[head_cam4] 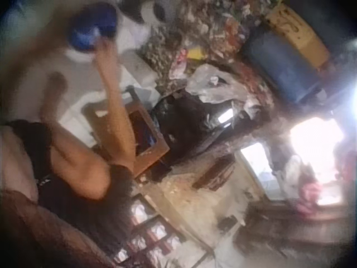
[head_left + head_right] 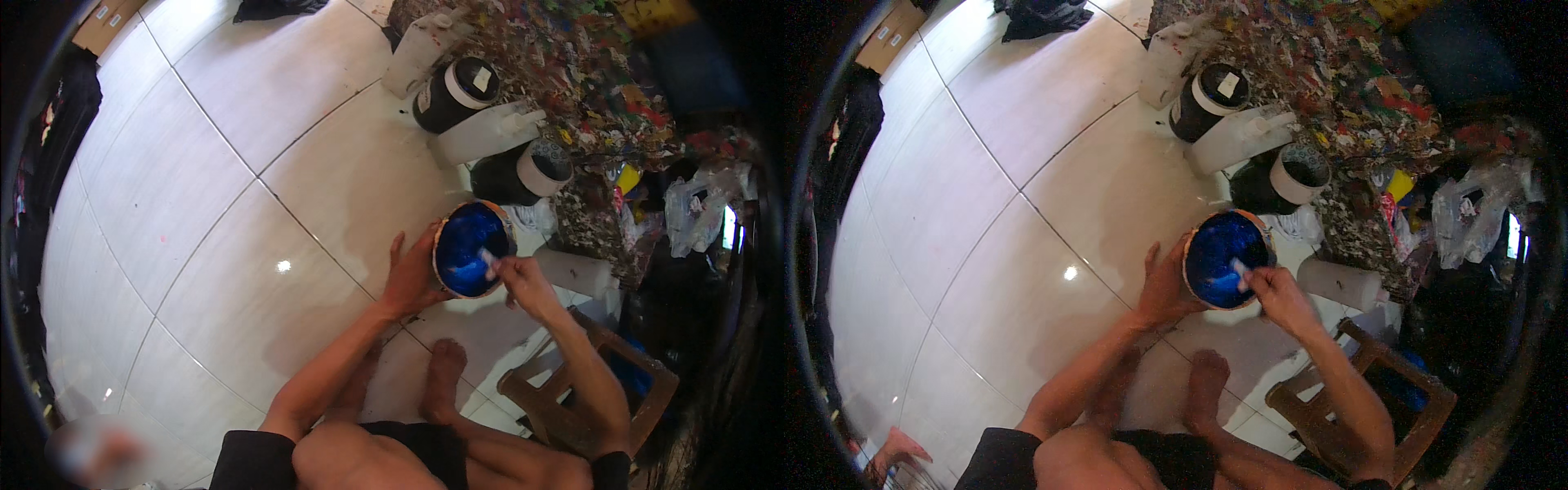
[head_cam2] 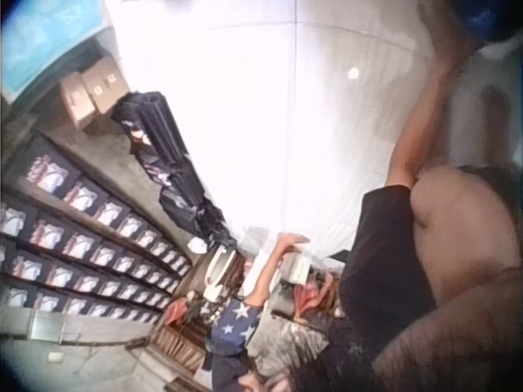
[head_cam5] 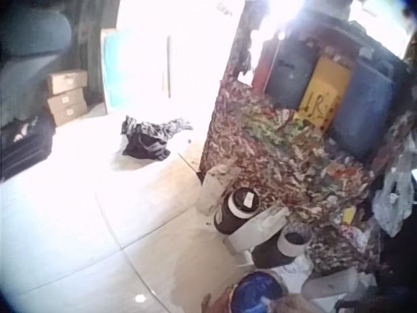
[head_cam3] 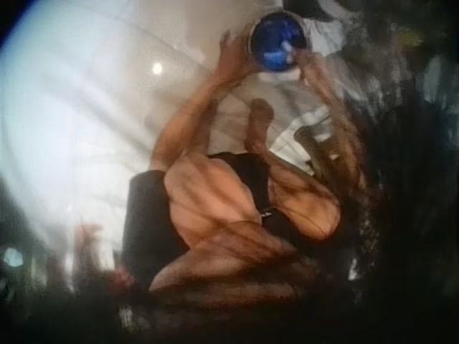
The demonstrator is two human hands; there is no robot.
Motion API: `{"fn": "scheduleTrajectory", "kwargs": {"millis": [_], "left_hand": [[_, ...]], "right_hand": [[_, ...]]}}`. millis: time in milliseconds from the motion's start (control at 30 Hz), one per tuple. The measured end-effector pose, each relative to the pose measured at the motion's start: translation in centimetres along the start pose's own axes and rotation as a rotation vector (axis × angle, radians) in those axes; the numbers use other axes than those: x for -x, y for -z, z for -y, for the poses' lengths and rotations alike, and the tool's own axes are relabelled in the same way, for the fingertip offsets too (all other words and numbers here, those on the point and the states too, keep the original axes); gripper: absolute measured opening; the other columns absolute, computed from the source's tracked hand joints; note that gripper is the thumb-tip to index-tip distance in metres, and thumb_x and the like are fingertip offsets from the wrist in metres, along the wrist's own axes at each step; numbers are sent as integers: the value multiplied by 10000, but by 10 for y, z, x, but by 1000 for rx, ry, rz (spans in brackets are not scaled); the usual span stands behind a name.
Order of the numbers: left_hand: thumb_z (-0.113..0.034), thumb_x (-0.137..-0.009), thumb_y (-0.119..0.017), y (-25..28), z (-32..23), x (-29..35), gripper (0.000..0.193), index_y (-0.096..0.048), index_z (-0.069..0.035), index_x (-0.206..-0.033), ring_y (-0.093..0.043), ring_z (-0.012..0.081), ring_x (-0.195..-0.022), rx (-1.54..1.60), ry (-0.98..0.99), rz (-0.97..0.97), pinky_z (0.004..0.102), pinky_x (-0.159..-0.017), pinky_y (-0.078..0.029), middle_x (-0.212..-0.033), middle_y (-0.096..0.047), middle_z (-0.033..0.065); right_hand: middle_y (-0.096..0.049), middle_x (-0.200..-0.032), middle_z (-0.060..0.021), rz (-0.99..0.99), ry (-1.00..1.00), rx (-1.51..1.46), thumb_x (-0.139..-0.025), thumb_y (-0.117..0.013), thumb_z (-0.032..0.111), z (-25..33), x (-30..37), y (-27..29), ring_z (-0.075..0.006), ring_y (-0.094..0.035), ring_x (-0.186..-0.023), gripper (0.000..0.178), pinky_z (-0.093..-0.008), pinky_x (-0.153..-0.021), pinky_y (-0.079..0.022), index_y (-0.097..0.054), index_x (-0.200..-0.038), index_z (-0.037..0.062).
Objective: The person mixes screen printing ink by hand, transferring orange ink from one container to another and then adding blue ink to create a darker mixture.
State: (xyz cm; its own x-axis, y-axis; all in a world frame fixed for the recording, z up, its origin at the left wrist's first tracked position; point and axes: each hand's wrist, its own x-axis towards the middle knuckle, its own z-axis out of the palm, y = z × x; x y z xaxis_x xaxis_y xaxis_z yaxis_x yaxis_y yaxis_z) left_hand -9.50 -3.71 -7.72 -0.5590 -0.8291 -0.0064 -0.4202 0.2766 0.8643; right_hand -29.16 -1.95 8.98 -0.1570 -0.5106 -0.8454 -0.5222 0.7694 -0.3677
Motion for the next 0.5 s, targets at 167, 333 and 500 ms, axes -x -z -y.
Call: {"fn": "scheduleTrajectory", "kwargs": {"millis": [167,333,500], "left_hand": [[-654,-563,-839,0,-7,0,1232,-306,-100,-1526,-288,251,-1470,55,36,8,606,-1152,-94,-1550,-351,126],[-654,-565,-839,-8,4,2,1243,-290,-92,-1529,-268,246,-1480,46,4,-7,606,-1155,-86,-1551,-347,128],[-656,-559,-843,-6,-2,-2,1258,-278,-94,-1533,-277,239,-1477,58,-12,-12,606,-1152,-94,-1552,-352,123]], "right_hand": [[-609,-660,-220,-517,432,901,-969,-547,163,-11,-13,-3,-379,-651,-663,224,-461,-641,-524,-662,-917,-22],[-650,-750,-252,-263,612,886,-918,-545,100,-9,2,-1,-406,-665,-731,154,-477,-631,-537,-645,-884,-12],[-630,-770,-220,-323,268,1169,-865,-571,87,-15,-7,12,-380,-657,-740,243,-468,-614,-518,-670,-1074,15]]}}
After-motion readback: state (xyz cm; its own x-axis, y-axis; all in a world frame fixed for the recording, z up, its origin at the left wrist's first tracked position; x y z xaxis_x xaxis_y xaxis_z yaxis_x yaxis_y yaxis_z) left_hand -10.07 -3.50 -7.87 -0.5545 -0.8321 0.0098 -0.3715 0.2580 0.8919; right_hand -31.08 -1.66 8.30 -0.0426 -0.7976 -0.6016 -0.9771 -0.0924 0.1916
